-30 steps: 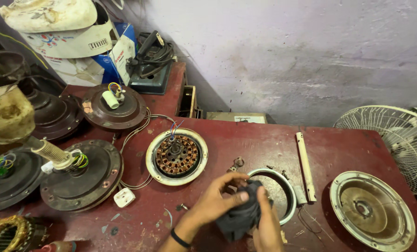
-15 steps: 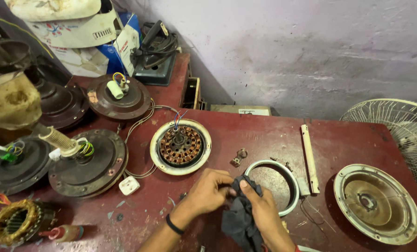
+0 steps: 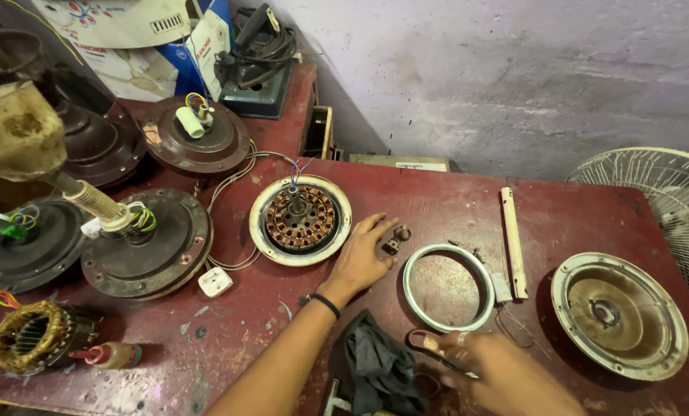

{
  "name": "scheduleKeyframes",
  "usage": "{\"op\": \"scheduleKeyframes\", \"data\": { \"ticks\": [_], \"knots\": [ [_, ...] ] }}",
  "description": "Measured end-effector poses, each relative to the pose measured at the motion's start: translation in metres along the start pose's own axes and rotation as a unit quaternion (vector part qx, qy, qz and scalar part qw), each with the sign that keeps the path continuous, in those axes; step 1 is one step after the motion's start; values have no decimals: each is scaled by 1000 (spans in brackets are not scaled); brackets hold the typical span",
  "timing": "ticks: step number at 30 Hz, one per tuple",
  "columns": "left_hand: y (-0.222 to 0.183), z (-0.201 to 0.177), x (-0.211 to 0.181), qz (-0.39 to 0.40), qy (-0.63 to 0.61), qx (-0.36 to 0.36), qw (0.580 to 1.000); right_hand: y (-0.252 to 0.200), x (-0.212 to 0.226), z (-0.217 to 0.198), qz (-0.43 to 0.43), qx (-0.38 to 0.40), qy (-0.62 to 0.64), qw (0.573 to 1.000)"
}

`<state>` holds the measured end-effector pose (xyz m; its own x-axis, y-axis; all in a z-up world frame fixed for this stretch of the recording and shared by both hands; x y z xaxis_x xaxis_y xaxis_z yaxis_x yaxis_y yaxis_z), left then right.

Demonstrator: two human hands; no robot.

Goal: The person uses shears to trim and shape a small plastic component while working at a cluttered workbench. They repeatedly adjust the piece and cut away small sections, then wipe the component with a cloth. The workbench contains disassembled fan motors, wiring, and various tools.

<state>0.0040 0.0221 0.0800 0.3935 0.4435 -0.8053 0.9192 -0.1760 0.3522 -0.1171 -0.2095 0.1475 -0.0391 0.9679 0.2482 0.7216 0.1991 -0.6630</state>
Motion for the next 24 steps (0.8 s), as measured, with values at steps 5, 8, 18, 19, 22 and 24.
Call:
{"op": "scheduleKeyframes", "data": {
  "ticks": [5,8,18,19,22,24],
  "knots": [
    [-5,11,20,-34,23,-11,999,5,-51,13,107,-26,-52,993],
    [-7,14,25,-27,36,-23,999,16,-54,28,137,-9,-55,989],
    [-11,9,23,-5,-25,-75,997,11,-46,11,39,16,84,996],
    [-11,10,23,-10,-27,-69,997,11,-48,9,25,28,95,995],
    [-10,11,23,-26,-30,-50,998,8,-61,-1,3,56,131,990],
    [-10,10,21,-42,-25,-37,998,-1,-75,-11,13,19,244,969]
  ]
}}
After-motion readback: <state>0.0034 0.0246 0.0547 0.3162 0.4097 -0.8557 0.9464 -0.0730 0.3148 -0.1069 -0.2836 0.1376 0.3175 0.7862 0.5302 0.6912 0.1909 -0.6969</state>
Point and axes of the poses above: each hand's wrist, its own y-axis towards the middle knuckle, its own z-axis out of the palm, x = y × z, the point moved 2 cm from there along y, towards the middle knuckle, and after that the axes turned 3 degrees about -y, right-handed, at the moved point
